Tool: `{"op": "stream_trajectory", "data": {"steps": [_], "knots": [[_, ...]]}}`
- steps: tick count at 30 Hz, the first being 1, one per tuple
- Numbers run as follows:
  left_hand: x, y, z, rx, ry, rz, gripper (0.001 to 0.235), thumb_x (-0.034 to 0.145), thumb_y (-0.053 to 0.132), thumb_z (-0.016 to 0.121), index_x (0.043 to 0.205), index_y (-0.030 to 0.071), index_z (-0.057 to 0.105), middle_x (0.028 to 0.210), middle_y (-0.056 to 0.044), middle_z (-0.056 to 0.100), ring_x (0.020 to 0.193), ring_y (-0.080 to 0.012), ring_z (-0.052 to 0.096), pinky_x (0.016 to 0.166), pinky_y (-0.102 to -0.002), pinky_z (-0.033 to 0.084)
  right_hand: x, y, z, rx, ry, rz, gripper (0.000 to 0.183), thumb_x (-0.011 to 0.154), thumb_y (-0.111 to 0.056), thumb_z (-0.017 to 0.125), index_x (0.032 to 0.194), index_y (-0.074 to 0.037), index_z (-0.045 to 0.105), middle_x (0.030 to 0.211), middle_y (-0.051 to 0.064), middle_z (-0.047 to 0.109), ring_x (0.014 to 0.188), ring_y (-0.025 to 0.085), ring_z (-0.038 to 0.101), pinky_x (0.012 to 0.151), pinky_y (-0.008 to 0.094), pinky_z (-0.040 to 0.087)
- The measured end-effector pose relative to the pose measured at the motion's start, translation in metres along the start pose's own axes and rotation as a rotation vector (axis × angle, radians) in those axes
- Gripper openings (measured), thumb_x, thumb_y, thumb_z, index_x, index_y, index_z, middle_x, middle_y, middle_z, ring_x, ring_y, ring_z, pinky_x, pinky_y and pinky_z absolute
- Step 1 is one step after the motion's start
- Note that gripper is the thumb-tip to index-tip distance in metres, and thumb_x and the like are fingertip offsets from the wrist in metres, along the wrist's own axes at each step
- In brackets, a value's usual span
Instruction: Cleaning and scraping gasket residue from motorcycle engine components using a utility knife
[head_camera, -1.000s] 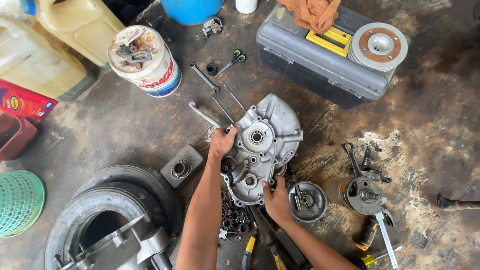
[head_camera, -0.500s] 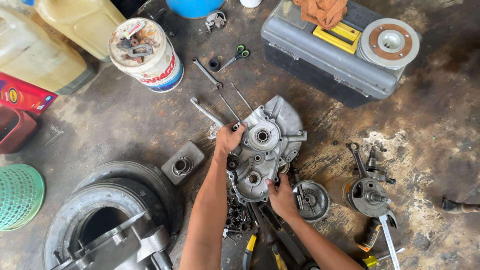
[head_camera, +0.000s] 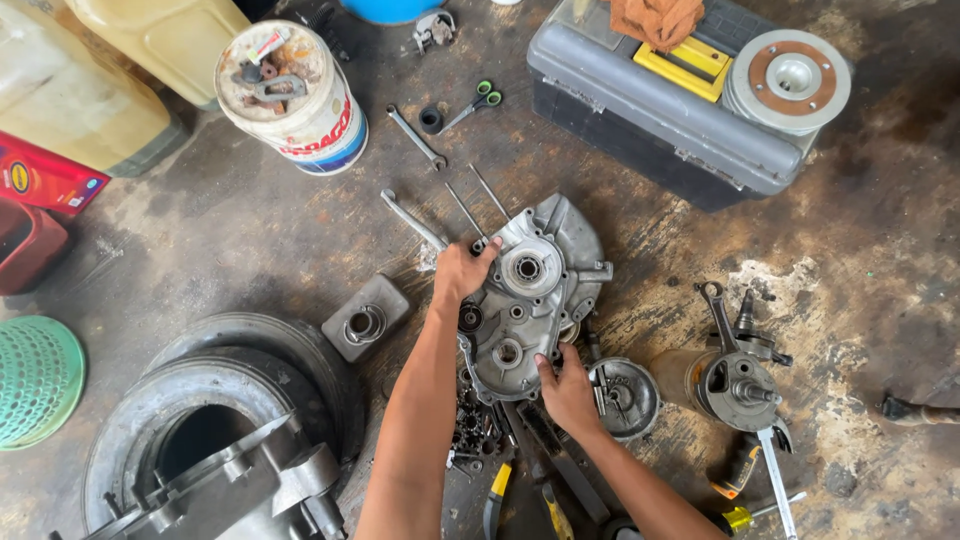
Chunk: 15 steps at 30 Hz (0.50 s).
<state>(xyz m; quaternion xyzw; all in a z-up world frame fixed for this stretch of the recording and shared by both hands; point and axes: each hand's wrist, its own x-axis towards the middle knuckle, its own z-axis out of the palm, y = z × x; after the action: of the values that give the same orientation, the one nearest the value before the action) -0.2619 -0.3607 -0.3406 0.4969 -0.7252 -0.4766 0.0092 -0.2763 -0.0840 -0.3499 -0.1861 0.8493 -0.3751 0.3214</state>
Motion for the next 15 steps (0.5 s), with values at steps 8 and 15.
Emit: {"op": "stream_trajectory", "data": {"steps": [8, 15], "knots": [[0.005, -0.025, 0.011, 0.027, 0.009, -0.013, 0.064, 0.086, 0.073, 0.061, 0.11, 0.016, 0.078, 0.108, -0.019, 0.077, 0.116, -0.0435, 0.067, 0.102, -0.053, 0.055, 0.009, 0.037, 0.016, -0.063, 0.001, -0.045, 0.06, 0.098, -0.045, 0.065, 0.135, 0.001, 0.054, 0.103, 0.031, 0.069, 0.087, 0.045, 0.073, 0.071, 0.053, 0.059], [0.004, -0.022, 0.008, 0.109, -0.032, 0.006, 0.076, 0.09, 0.077, 0.048, 0.13, 0.016, 0.069, 0.124, -0.022, 0.072, 0.126, -0.0429, 0.063, 0.11, -0.053, 0.05, 0.023, 0.063, 0.024, -0.147, -0.007, -0.112, 0.059, 0.099, -0.048, 0.062, 0.134, 0.0, 0.053, 0.113, 0.031, 0.068, 0.09, 0.045, 0.074, 0.073, 0.054, 0.061]]}}
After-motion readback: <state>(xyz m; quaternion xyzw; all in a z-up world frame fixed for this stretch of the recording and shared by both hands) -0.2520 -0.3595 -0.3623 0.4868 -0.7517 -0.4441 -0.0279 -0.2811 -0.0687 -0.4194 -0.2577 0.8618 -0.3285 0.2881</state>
